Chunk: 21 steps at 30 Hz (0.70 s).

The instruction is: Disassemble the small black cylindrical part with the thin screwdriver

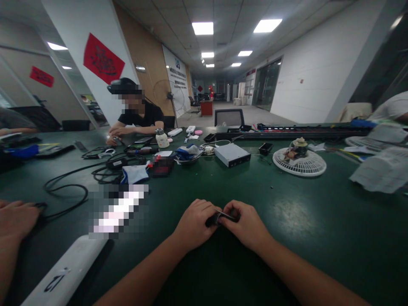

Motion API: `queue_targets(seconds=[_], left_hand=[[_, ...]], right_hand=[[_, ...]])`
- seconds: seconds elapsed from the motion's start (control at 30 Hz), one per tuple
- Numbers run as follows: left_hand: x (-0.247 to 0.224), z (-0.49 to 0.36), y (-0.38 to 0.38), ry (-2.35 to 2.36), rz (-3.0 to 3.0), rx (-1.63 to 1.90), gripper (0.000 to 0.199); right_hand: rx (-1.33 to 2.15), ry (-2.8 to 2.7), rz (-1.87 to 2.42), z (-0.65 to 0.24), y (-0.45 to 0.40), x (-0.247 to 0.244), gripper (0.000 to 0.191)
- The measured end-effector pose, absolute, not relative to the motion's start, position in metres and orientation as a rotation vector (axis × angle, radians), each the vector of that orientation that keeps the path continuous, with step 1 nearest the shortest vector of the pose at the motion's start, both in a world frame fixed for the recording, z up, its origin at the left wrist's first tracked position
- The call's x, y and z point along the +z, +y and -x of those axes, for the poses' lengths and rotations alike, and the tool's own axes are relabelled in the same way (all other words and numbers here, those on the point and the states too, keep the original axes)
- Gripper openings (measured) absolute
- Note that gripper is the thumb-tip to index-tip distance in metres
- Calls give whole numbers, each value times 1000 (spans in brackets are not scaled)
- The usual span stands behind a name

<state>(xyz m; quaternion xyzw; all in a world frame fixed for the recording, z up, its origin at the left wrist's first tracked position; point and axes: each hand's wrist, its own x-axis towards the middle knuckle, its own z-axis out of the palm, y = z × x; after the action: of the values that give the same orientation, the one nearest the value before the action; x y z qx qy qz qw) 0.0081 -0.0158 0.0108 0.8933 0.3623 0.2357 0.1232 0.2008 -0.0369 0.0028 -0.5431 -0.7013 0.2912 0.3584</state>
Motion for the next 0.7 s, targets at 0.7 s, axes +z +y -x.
queue_targets(seconds=[0.7], left_hand=[[5,-2,-8,1509,-2331,860,24]], right_hand=[[664,-2055,1222,-206,-40,6,23]])
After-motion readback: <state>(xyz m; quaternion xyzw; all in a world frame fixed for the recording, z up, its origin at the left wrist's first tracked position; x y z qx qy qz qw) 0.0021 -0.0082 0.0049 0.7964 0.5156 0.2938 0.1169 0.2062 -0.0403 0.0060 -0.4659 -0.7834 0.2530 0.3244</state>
